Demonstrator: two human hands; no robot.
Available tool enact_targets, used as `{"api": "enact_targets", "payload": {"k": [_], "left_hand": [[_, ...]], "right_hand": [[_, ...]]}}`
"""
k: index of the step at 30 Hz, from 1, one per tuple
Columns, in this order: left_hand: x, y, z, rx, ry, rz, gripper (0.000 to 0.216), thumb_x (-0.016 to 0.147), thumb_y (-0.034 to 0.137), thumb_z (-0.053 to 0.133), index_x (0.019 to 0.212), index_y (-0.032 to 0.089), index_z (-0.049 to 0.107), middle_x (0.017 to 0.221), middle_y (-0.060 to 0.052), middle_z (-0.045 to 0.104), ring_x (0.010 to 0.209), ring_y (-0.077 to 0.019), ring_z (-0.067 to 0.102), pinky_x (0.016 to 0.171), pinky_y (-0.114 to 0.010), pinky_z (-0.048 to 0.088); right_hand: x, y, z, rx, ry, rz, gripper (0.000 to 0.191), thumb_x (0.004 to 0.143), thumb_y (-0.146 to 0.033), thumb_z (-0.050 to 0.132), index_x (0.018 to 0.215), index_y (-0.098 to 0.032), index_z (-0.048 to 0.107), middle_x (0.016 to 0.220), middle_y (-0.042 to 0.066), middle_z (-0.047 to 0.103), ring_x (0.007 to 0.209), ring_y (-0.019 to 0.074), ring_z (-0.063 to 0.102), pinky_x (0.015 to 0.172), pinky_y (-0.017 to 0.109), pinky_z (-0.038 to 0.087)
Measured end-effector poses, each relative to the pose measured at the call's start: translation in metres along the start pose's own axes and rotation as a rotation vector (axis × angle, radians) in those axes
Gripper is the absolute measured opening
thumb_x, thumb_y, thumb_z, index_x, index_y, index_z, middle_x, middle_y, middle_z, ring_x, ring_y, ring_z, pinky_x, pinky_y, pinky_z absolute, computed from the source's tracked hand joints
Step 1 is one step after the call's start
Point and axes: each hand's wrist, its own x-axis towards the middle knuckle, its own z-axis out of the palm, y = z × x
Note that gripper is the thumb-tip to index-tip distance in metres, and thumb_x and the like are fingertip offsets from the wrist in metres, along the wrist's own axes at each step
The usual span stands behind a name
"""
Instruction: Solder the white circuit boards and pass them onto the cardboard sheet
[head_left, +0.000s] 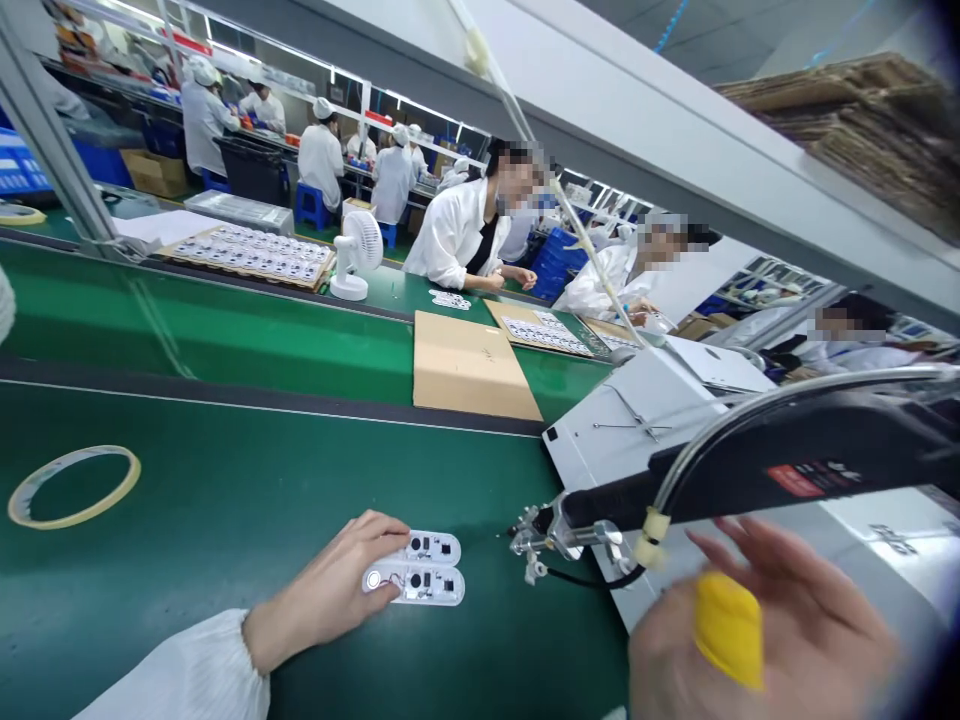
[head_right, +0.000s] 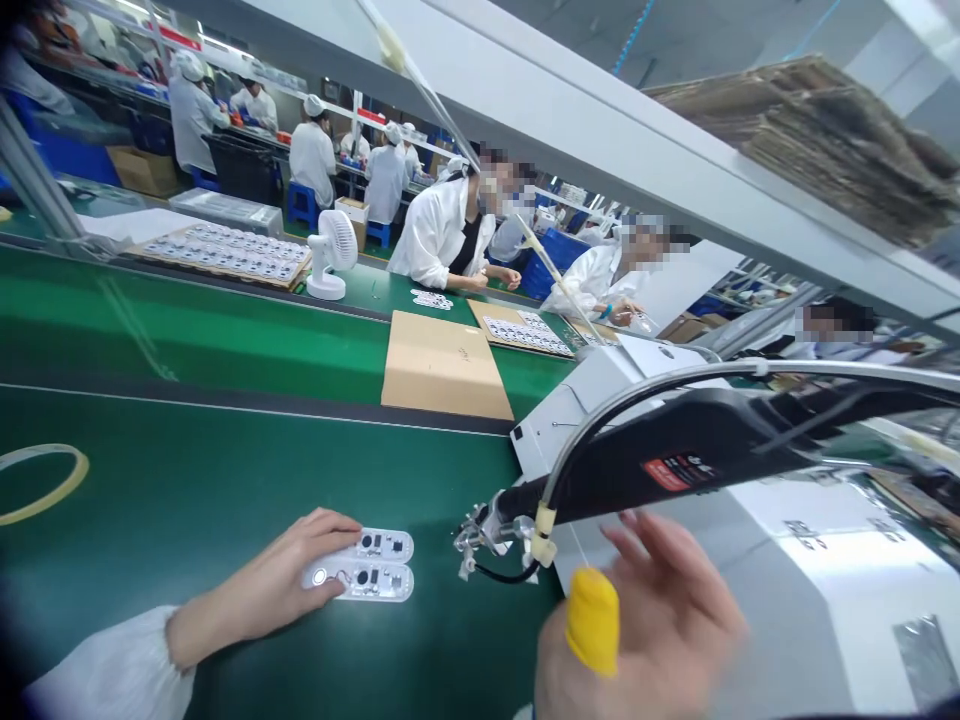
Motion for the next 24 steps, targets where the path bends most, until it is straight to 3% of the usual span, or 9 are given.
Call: {"api": "enact_targets", "payload": {"k": [3,5,7,11,14,21,24], "left_hand": [[0.001,0.009,0.010,0.090,-0.002,0.080,0.052,0.086,0.019,0.070,0.134,0.031,0.054,0.139,-0.004,0.055,0.126,-0.0287,0.049,0.104,-0.049,0.045],[0.003,0.014,0.016,0.140,0.003,0.122,0.050,0.087,0.019,0.071,0.133,0.032,0.055,0.140,-0.003,0.054,0.126,-0.0300,0.048,0.103,-0.051,0.045],[0.005,0.018,0.021,0.179,0.020,0.139,0.046,0.087,0.018,0.070,0.130,0.031,0.057,0.138,-0.005,0.056,0.124,-0.0307,0.050,0.101,-0.052,0.046],[0.004,0.022,0.031,0.210,0.046,0.139,0.044,0.086,0.016,0.067,0.128,0.027,0.058,0.134,-0.008,0.056,0.120,-0.0317,0.052,0.096,-0.053,0.050],[-0.001,0.021,0.035,0.194,0.030,0.138,0.045,0.087,0.017,0.065,0.129,0.028,0.056,0.137,-0.007,0.054,0.123,-0.0318,0.050,0.099,-0.053,0.049],[-0.008,0.019,0.038,0.188,0.024,0.127,0.047,0.090,0.018,0.062,0.134,0.030,0.052,0.142,-0.005,0.051,0.127,-0.0319,0.048,0.101,-0.052,0.050],[-0.008,0.021,0.037,0.190,0.038,0.133,0.047,0.089,0.017,0.062,0.134,0.029,0.053,0.140,-0.006,0.053,0.125,-0.0314,0.049,0.100,-0.050,0.050]], "right_hand": [[0.009,0.003,0.019,0.021,0.009,0.133,0.044,0.081,-0.036,0.074,0.122,-0.029,0.060,0.106,0.004,0.064,0.096,0.0232,0.062,0.077,0.035,0.052],[0.012,0.003,0.024,0.007,-0.093,0.259,0.031,0.087,-0.040,0.068,0.114,-0.027,0.063,0.094,0.004,0.067,0.083,0.0228,0.064,0.069,0.035,0.052],[0.015,0.002,0.025,0.048,-0.162,0.271,0.020,0.090,-0.041,0.066,0.102,-0.024,0.066,0.084,0.003,0.066,0.075,0.0203,0.062,0.066,0.034,0.051],[0.026,-0.001,0.025,0.373,-0.427,0.323,0.024,0.089,-0.046,0.063,0.097,-0.024,0.065,0.071,-0.001,0.063,0.056,0.0149,0.056,0.053,0.029,0.048],[0.032,-0.002,0.026,0.482,-0.587,0.362,0.029,0.087,-0.049,0.064,0.098,-0.022,0.064,0.059,-0.003,0.059,0.043,0.0117,0.049,0.045,0.027,0.044],[0.035,0.001,0.035,0.547,-0.665,0.295,0.021,0.089,-0.040,0.065,0.099,-0.022,0.061,0.055,-0.007,0.049,0.039,0.0087,0.041,0.042,0.025,0.038],[0.031,0.003,0.038,0.528,-0.620,0.268,0.019,0.091,-0.039,0.062,0.102,-0.023,0.061,0.054,-0.007,0.048,0.037,0.0090,0.039,0.040,0.026,0.036]]}}
